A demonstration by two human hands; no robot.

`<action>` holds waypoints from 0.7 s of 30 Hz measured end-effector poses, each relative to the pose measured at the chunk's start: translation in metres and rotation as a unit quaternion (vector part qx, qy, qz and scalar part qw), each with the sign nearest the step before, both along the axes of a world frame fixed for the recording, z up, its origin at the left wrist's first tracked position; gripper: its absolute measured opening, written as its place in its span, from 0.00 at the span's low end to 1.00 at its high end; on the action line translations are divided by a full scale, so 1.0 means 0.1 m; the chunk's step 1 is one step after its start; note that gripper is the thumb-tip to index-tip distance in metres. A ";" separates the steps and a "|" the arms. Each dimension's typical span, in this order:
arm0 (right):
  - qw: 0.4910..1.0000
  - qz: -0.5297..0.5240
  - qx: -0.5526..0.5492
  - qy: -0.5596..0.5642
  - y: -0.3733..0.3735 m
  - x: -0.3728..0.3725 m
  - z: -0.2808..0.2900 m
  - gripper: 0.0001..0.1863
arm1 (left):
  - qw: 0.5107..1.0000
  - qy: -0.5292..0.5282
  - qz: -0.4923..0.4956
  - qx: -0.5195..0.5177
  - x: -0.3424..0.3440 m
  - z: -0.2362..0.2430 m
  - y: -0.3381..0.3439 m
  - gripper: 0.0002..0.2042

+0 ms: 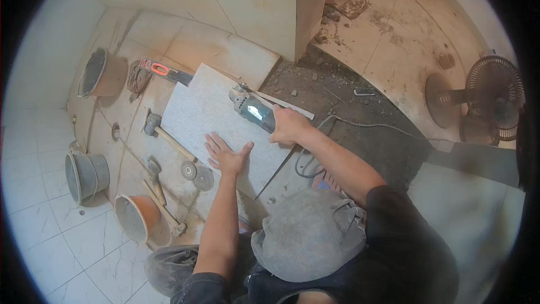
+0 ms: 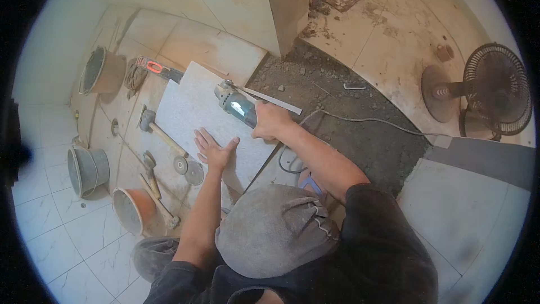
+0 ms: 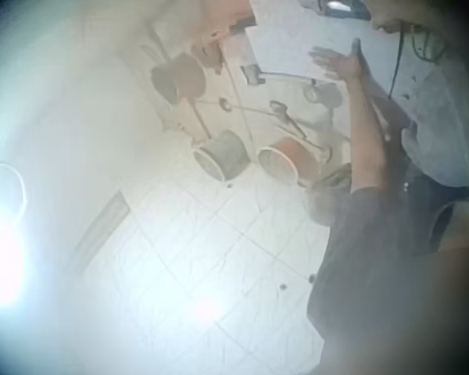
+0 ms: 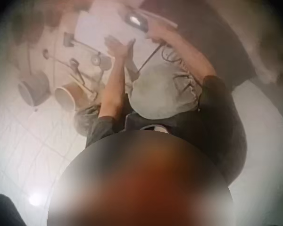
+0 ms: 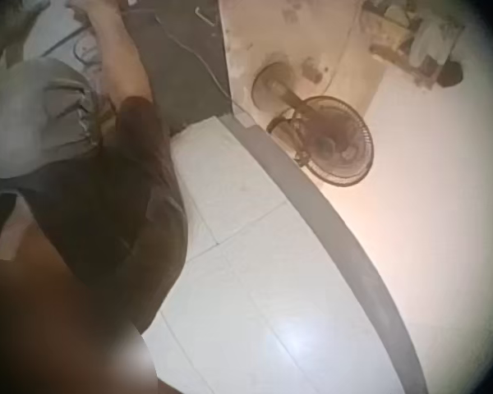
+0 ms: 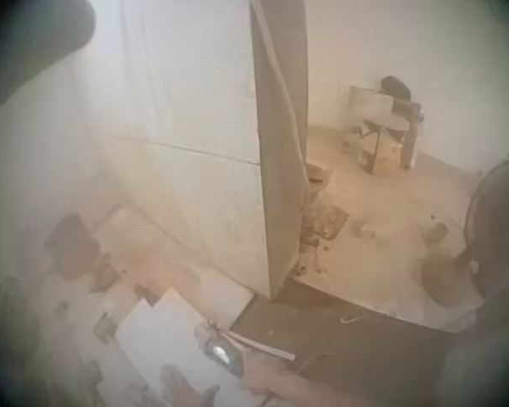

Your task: Using an angle grinder to cut and shape ceramic tiles.

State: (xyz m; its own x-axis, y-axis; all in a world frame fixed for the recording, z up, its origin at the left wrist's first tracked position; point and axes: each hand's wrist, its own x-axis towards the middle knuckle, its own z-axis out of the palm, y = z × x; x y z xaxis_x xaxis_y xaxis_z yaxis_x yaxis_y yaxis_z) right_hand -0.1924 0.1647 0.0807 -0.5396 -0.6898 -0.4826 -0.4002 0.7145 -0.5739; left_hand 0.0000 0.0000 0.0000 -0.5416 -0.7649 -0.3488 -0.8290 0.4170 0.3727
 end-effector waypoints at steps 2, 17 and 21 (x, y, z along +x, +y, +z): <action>1.000 -0.005 0.003 -0.003 -0.01 0.02 0.02 0.40 | 1.000 -0.003 0.001 0.006 0.03 -0.01 0.03 0.74; 1.000 -0.002 0.003 0.009 -0.52 -0.15 0.10 0.37 | 1.000 -0.009 -0.004 0.002 -0.01 -0.03 -0.08 0.76; 1.000 -0.005 -0.004 0.011 -0.68 -0.18 0.10 0.37 | 1.000 -0.003 -0.002 0.002 -0.01 -0.03 -0.08 0.76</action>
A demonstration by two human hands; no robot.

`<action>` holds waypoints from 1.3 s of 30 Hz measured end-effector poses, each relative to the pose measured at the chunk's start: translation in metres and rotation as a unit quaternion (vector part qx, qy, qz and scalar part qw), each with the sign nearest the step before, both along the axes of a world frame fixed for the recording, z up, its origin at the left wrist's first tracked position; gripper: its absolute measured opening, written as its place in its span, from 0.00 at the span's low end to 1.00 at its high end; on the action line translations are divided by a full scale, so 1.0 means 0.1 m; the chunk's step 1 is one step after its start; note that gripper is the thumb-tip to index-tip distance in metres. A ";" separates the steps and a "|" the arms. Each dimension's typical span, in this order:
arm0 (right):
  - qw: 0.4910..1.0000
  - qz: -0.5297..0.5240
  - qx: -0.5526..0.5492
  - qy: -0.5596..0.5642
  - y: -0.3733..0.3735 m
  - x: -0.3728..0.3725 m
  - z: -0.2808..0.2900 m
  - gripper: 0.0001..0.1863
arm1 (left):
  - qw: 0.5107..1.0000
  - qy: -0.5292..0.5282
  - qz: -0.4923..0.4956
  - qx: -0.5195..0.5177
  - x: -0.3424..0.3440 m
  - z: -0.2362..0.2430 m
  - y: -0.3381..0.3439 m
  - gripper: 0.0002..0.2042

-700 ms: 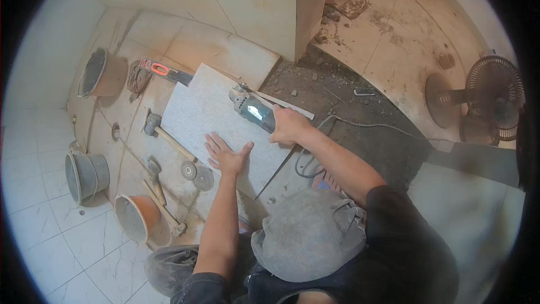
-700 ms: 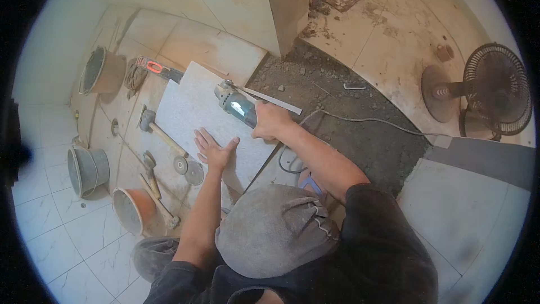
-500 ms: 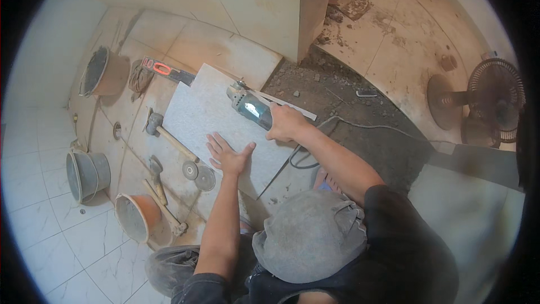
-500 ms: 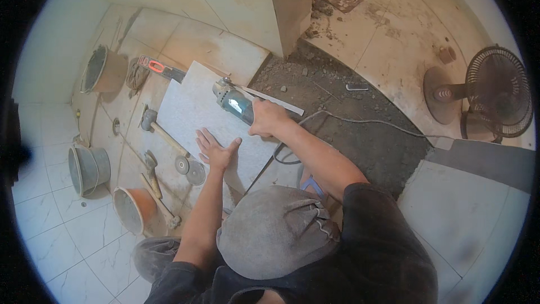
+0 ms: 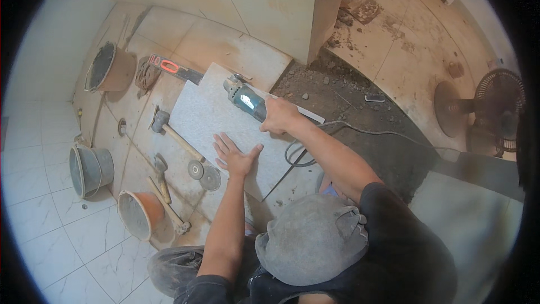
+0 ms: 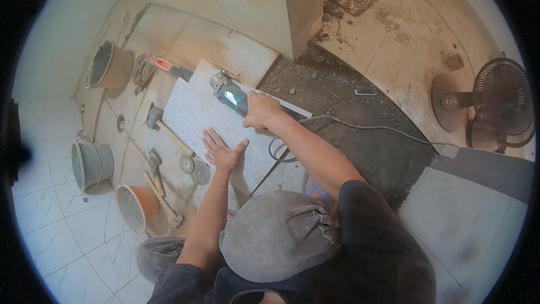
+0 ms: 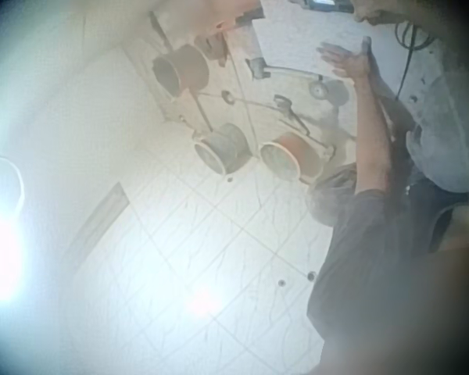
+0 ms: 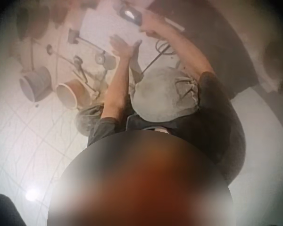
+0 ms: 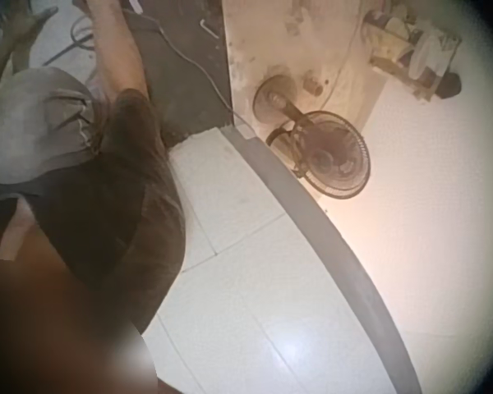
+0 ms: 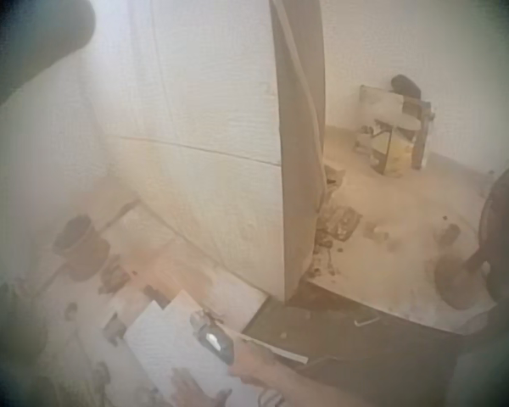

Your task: Using an angle grinder to cut and shape ceramic tiles.

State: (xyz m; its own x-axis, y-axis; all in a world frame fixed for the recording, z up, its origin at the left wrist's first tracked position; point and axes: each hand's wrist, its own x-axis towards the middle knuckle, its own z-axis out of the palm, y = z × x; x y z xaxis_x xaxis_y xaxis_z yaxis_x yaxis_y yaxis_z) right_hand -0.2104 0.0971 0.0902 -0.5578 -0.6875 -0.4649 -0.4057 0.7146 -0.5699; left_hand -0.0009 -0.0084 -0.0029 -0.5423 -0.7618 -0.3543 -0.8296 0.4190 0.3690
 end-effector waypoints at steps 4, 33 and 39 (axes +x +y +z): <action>1.000 0.004 -0.013 -0.001 -0.12 -0.07 -0.01 0.37 | 1.000 0.004 -0.002 0.004 0.00 0.02 0.01 0.76; 1.000 0.003 -0.019 -0.002 -0.61 -0.20 0.00 0.36 | 1.000 0.022 0.001 0.015 0.03 0.04 0.07 0.76; 0.999 -0.007 -0.045 0.027 -0.68 -0.21 -0.06 0.35 | 1.000 0.016 0.003 0.019 0.01 0.04 0.08 0.77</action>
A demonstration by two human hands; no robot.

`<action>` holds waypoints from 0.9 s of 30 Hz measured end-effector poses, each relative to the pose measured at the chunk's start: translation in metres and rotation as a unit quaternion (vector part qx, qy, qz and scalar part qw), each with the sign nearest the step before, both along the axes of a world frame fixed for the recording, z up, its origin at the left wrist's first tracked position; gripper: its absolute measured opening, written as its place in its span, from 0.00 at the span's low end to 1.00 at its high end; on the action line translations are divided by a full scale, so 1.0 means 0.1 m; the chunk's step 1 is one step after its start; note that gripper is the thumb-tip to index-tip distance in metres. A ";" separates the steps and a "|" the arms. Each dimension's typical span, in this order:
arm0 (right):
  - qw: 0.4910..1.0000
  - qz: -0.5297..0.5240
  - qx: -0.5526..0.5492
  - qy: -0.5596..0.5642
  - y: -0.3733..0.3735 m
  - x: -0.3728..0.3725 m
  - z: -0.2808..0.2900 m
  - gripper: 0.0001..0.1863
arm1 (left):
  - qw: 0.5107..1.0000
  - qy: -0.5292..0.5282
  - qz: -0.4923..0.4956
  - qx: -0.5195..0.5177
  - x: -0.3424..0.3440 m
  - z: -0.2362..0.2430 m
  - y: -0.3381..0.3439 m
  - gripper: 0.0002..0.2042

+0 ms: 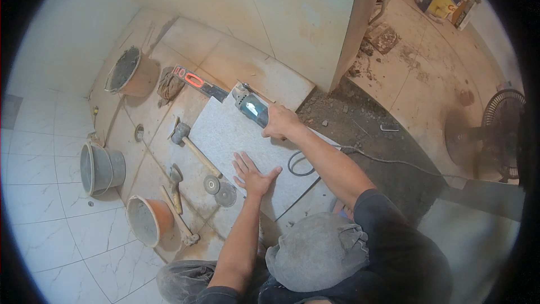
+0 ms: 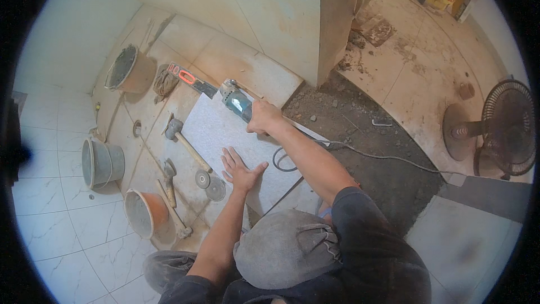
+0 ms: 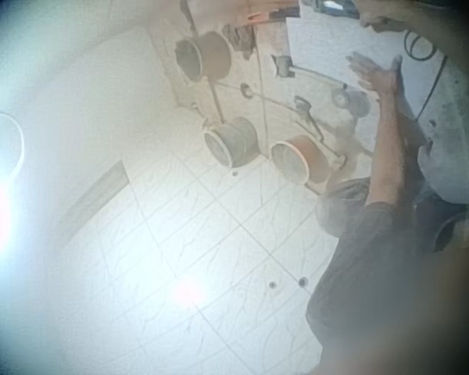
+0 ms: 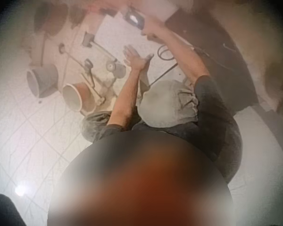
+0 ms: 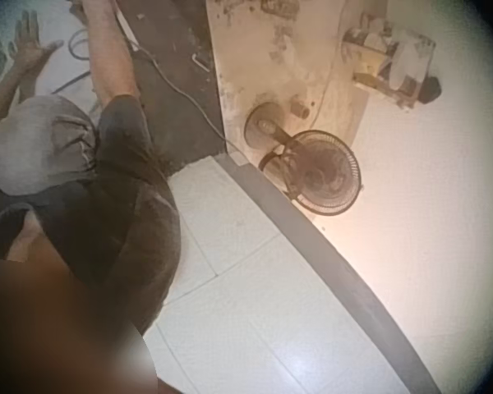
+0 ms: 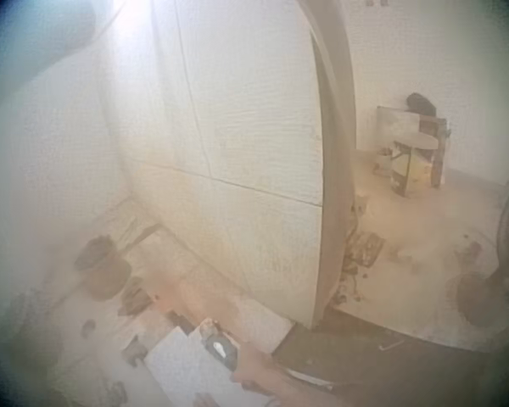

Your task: Using an angle grinder to cut and shape ceramic tiles.

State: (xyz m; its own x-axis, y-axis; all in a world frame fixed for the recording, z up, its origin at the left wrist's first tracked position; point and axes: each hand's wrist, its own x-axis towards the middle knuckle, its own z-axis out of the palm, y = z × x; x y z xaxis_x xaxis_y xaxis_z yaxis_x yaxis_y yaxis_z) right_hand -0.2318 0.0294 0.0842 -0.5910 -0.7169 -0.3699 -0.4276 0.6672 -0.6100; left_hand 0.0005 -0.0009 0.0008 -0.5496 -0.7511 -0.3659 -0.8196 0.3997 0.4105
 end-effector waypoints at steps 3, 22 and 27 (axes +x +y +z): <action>1.000 0.018 0.011 -0.023 -0.05 -0.05 -0.01 0.36 | 1.000 -0.005 -0.001 0.002 -0.01 0.01 -0.01 0.77; 0.998 0.033 0.012 -0.050 -0.46 -0.21 0.08 0.33 | 1.000 -0.011 -0.005 0.006 0.00 0.00 0.00 0.77; 0.997 -0.020 -0.076 -0.006 -0.61 -0.02 -0.01 0.37 | 1.000 -0.009 -0.005 0.000 -0.03 -0.03 0.00 0.76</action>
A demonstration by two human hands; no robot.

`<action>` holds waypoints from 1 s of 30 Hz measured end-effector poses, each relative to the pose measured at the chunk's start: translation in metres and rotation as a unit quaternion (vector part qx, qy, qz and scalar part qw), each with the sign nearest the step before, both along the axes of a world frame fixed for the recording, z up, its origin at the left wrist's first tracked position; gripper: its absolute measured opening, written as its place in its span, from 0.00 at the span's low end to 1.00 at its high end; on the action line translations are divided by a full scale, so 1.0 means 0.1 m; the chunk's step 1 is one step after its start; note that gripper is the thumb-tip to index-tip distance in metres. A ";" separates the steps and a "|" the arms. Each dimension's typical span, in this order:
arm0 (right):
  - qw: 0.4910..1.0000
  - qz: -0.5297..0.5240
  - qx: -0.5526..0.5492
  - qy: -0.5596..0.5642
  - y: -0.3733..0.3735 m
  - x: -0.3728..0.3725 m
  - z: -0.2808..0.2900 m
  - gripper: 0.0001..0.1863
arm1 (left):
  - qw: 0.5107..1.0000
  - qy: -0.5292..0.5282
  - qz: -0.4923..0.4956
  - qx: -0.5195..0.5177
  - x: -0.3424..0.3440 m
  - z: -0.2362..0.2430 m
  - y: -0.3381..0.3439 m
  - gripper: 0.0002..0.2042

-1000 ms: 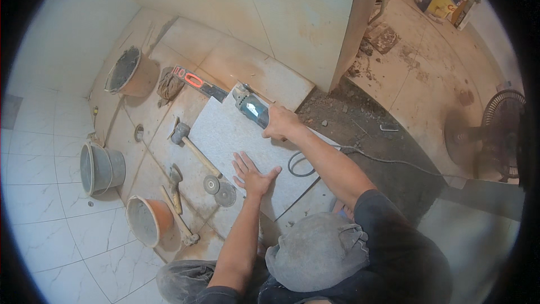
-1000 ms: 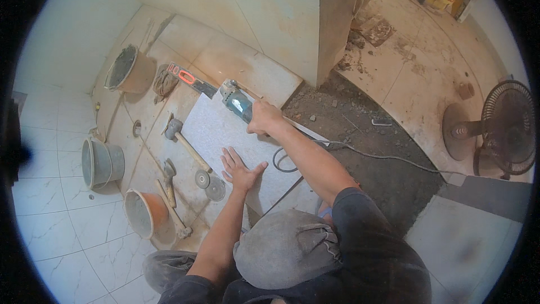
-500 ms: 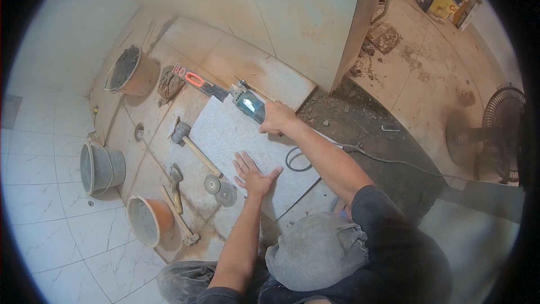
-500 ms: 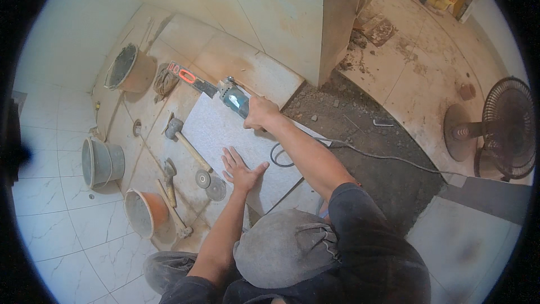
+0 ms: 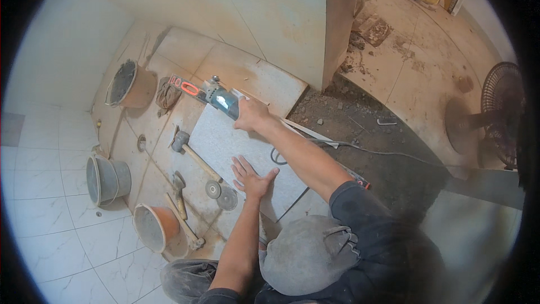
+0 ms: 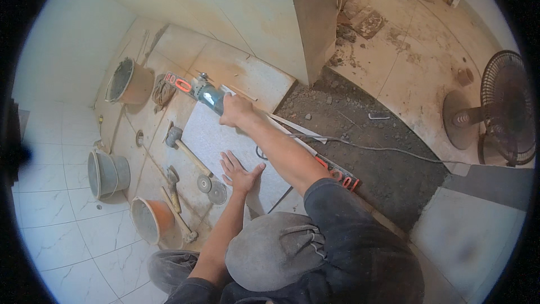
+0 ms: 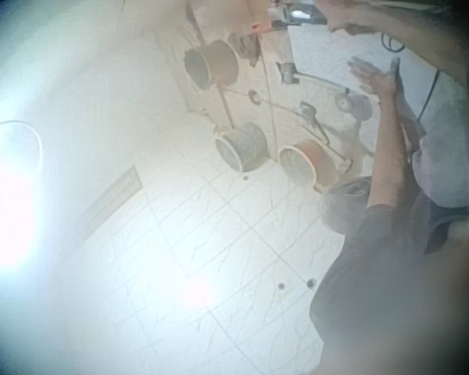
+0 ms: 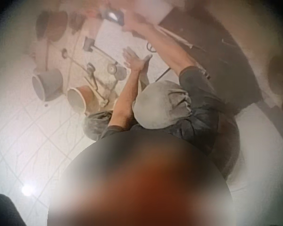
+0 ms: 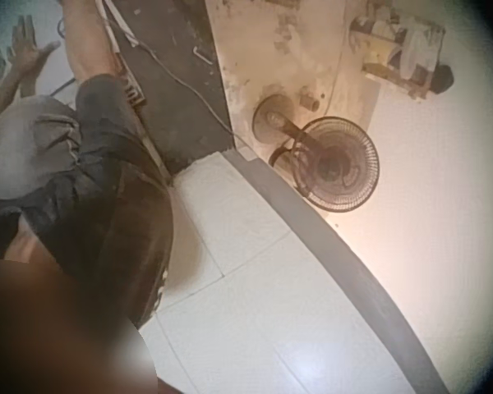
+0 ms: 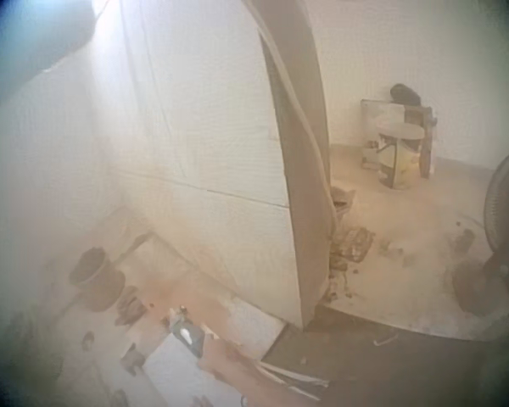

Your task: Using an angle grinder to cut and shape ceramic tiles.

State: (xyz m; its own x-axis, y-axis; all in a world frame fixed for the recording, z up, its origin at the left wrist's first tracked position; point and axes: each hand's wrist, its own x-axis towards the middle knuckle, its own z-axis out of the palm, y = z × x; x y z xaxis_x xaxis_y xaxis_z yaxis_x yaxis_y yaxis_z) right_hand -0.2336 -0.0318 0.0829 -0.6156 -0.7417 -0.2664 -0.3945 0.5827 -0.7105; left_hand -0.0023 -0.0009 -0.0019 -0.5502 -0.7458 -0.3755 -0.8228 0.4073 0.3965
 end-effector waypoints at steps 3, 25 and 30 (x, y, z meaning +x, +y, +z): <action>0.999 0.018 -0.022 0.034 -0.02 0.11 0.08 0.38 | 1.000 -0.010 0.004 -0.006 0.05 0.01 -0.04 0.77; 0.999 0.008 0.045 0.002 0.00 -0.07 -0.04 0.34 | 1.000 -0.005 0.000 0.000 0.04 0.02 -0.02 0.77; 0.998 0.025 0.058 -0.006 -0.02 -0.09 0.00 0.34 | 1.000 -0.011 0.001 0.008 0.03 0.03 -0.03 0.77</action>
State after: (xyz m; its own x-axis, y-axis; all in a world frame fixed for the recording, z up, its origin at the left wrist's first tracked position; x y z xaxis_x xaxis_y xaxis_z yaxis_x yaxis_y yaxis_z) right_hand -0.2424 -0.0334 0.0833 -0.5747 -0.7355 -0.3588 -0.4177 0.6406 -0.6443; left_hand 0.0009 -0.0034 0.0010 -0.5393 -0.7411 -0.3998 -0.8327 0.3987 0.3841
